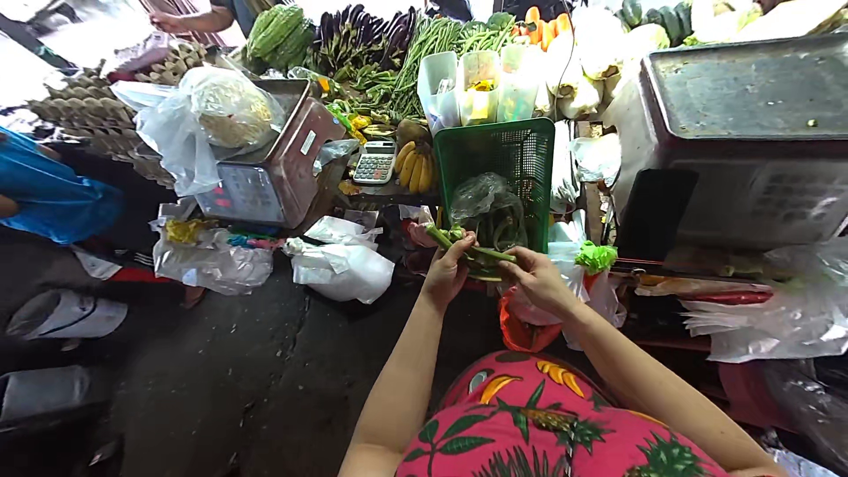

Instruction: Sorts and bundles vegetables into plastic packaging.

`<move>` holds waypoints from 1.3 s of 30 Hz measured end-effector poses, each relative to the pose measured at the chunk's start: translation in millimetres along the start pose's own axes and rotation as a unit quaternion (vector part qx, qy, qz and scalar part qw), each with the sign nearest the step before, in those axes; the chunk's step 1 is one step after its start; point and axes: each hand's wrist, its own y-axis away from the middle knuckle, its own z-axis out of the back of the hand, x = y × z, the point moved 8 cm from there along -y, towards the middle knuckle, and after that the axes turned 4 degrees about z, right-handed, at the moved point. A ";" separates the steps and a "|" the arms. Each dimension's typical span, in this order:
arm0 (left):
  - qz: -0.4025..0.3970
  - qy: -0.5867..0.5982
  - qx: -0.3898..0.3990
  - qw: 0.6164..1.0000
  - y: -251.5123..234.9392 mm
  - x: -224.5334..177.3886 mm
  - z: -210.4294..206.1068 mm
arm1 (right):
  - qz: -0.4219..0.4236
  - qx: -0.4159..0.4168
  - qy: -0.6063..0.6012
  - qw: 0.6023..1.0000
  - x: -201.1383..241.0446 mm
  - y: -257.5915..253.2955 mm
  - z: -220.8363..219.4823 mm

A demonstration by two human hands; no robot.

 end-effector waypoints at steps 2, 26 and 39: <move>0.032 -0.029 0.042 0.998 4.9 -2.4 -2.5 | 0.080 -0.014 0.151 0.985 19.9 5.7 25.2; 0.321 -0.031 0.178 0.930 68.6 101.0 -63.8 | 0.181 0.057 -0.053 0.980 21.8 48.6 0.9; 0.292 -0.104 0.244 0.919 33.3 100.8 -129.4 | 0.197 -0.072 0.049 0.977 27.2 68.5 76.2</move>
